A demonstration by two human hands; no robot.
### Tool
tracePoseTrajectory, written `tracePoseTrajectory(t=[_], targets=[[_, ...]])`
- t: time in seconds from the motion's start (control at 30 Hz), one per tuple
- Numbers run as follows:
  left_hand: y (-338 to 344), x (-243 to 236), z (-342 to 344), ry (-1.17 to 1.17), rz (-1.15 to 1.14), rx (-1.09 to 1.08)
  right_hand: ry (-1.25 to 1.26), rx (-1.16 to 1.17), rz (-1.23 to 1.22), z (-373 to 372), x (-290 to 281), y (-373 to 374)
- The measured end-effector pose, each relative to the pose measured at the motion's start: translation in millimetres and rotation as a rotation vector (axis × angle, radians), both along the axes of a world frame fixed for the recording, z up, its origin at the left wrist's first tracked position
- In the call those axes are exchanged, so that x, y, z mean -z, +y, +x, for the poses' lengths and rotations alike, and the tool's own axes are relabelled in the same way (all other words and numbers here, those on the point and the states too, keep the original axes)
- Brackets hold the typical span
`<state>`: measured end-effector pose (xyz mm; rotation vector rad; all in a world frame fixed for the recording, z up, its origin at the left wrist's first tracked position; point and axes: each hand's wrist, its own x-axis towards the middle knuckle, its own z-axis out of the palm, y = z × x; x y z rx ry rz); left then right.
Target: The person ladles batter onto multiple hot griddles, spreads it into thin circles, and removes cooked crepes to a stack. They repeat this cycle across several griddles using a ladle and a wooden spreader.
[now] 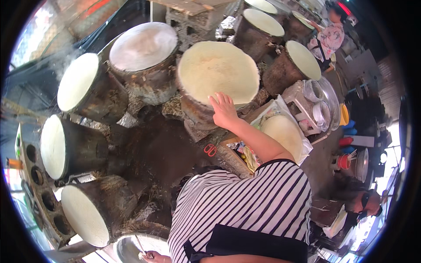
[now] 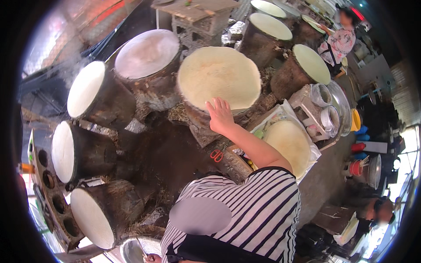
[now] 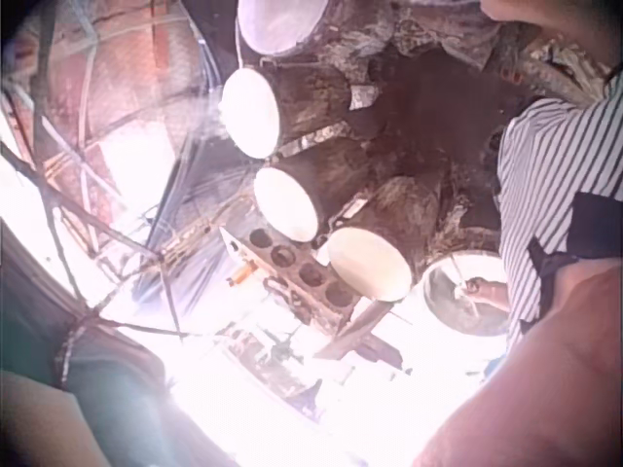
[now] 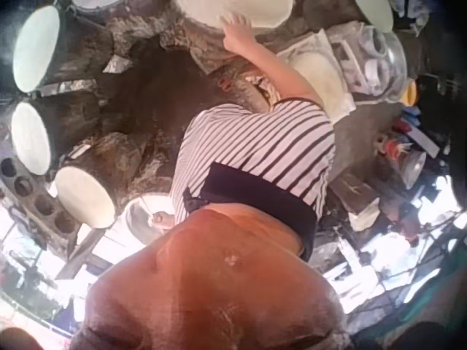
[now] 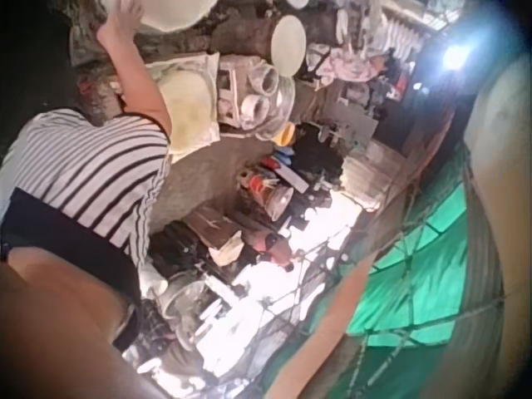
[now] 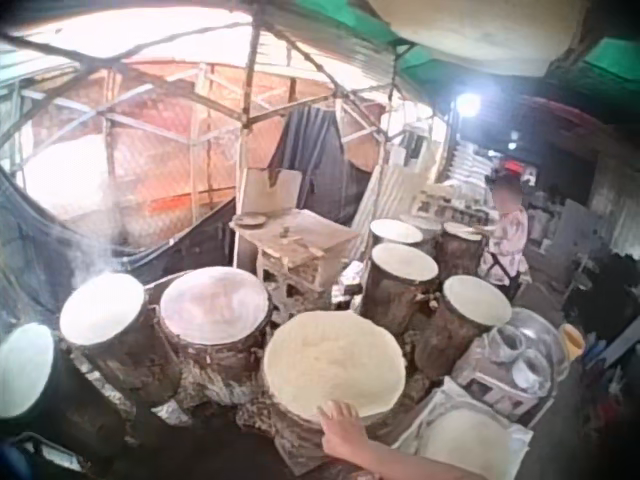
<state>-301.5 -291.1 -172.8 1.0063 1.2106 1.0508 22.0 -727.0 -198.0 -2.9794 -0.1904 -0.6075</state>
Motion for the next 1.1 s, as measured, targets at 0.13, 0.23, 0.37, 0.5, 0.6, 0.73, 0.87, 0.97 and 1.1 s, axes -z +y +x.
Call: tracePoseTrajectory(t=[0.13,0.23,0.37,0.5,0.6,0.73,0.87,0.97,1.1], targets=[[-35,9,-3,0.008,0.008,0.029,-0.042,0.078,0.104,-12,22,-57],[-49,11,-12,-0.006,0.013,0.041,-0.153,0.062,0.188,2,17,-78],[-58,15,-27,-0.034,0.000,0.064,-0.224,0.171,0.279,26,-30,-108],[-61,22,-54,-0.055,-0.012,0.112,-0.471,0.323,0.446,24,-103,-152],[-54,28,-81,-0.023,-0.008,0.168,-0.429,0.358,0.986,-13,-125,-219],[-45,40,-119,0.032,-0.023,0.226,-0.603,0.356,1.654,-133,-116,-301],[-39,50,-133,0.046,-0.037,0.295,-0.697,0.570,2.001,-283,-1,-380],[-36,57,-139,0.049,-0.043,0.320,-0.723,0.880,2.092,-394,113,-377],[-31,67,-137,0.036,-0.043,0.338,-0.632,1.363,2.134,-466,174,-311]])
